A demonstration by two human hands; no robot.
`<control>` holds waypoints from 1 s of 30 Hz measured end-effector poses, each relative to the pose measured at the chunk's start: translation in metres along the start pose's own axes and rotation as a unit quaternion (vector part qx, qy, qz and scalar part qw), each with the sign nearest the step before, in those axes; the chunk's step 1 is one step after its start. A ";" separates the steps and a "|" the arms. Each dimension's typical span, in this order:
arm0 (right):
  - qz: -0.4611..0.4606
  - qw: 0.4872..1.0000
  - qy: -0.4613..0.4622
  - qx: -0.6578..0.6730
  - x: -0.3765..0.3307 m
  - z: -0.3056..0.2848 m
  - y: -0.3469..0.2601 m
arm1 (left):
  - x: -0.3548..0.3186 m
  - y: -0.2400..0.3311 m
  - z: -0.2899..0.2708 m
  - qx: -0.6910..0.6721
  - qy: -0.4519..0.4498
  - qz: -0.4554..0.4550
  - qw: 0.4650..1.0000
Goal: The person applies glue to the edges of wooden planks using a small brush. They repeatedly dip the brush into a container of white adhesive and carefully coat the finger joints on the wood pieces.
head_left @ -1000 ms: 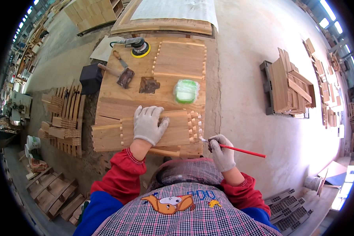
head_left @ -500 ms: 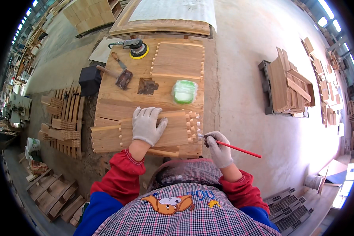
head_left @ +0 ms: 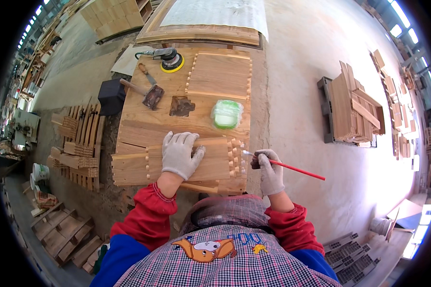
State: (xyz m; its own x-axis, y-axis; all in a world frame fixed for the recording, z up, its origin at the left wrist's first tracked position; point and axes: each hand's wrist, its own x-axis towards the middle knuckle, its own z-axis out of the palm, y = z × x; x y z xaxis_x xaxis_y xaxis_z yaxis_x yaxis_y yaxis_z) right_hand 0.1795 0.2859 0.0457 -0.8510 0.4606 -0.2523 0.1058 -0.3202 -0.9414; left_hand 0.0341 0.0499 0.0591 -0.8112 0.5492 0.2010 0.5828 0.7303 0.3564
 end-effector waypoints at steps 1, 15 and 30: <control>-0.003 1.000 0.004 0.016 0.002 0.000 -0.001 | 0.000 0.000 0.000 0.000 0.000 -0.001 1.000; -0.028 0.998 0.012 -0.047 0.024 -0.003 0.002 | -0.001 0.001 -0.001 0.005 0.005 0.000 1.000; 0.004 0.999 -0.044 -0.024 0.013 -0.002 0.004 | -0.074 -0.104 -0.012 -0.234 0.124 -0.242 0.933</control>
State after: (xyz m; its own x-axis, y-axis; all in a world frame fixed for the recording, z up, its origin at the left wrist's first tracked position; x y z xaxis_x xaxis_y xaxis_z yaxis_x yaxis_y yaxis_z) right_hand 0.1702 0.2922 0.0381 -0.8913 0.3837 -0.2417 0.1356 -0.2830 -0.9495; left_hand 0.0327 -0.0714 0.0184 -0.9941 0.0469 0.0973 0.1065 0.5786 0.8086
